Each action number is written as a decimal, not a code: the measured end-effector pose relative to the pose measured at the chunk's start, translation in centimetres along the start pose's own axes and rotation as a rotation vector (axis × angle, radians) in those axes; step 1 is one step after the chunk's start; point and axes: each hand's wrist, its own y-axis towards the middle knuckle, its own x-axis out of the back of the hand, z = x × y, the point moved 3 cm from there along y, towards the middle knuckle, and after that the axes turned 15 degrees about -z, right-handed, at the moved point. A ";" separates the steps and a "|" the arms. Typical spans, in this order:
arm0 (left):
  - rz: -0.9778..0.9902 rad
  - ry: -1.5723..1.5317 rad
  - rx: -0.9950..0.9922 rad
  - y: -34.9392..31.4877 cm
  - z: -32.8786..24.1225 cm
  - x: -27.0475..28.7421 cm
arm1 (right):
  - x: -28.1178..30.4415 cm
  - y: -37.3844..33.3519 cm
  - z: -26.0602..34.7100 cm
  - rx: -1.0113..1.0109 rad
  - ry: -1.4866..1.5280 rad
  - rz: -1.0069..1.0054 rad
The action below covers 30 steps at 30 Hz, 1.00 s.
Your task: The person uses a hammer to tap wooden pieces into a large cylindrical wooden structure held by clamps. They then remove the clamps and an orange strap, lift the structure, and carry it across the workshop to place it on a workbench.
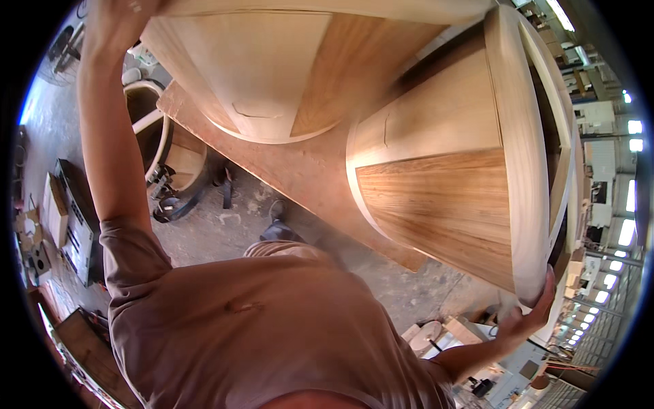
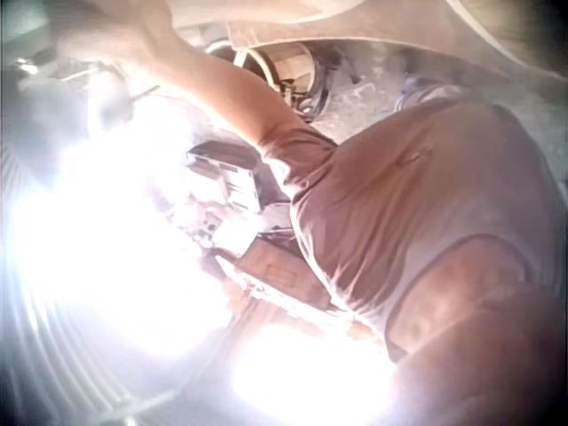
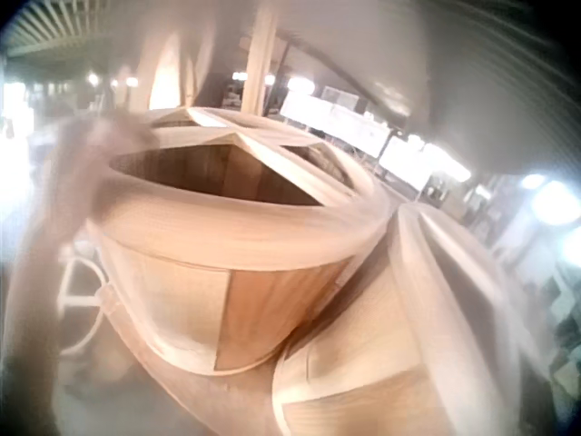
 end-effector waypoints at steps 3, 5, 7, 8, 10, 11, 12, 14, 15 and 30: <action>0.309 0.157 -0.447 0.6 -4.6 -1.5 | -2.0 -1.4 -0.6 0.268 -0.279 -0.348; 0.305 0.121 -0.410 1.0 -5.9 -1.8 | -2.7 -1.1 -1.3 0.308 -0.274 -0.441; 0.265 0.217 -0.342 1.1 -6.2 -1.8 | -2.7 -0.3 -1.6 0.332 -0.250 -0.473; 0.203 0.210 -0.401 1.0 -6.5 -1.8 | -2.6 0.0 -1.6 0.353 -0.267 -0.443; 0.116 0.144 -0.492 0.5 -7.5 -1.9 | -2.2 0.4 -1.9 0.409 -0.286 -0.431; 0.088 0.169 -0.525 0.3 -8.2 -1.9 | -1.9 0.5 -2.3 0.411 -0.268 -0.430; 0.094 0.161 -0.506 -0.1 -9.1 -1.9 | -1.9 0.4 -2.8 0.431 -0.257 -0.434; 0.127 0.174 -0.448 -0.6 -11.4 -1.5 | -1.8 -0.1 -4.5 0.407 -0.272 -0.410; 0.154 0.200 -0.415 -0.9 -12.7 -1.0 | -1.6 -0.6 -5.2 0.461 -0.241 -0.439; 0.056 -0.606 -0.600 -8.4 -30.8 7.9 | -0.4 -18.6 -18.1 -0.221 -0.526 -0.739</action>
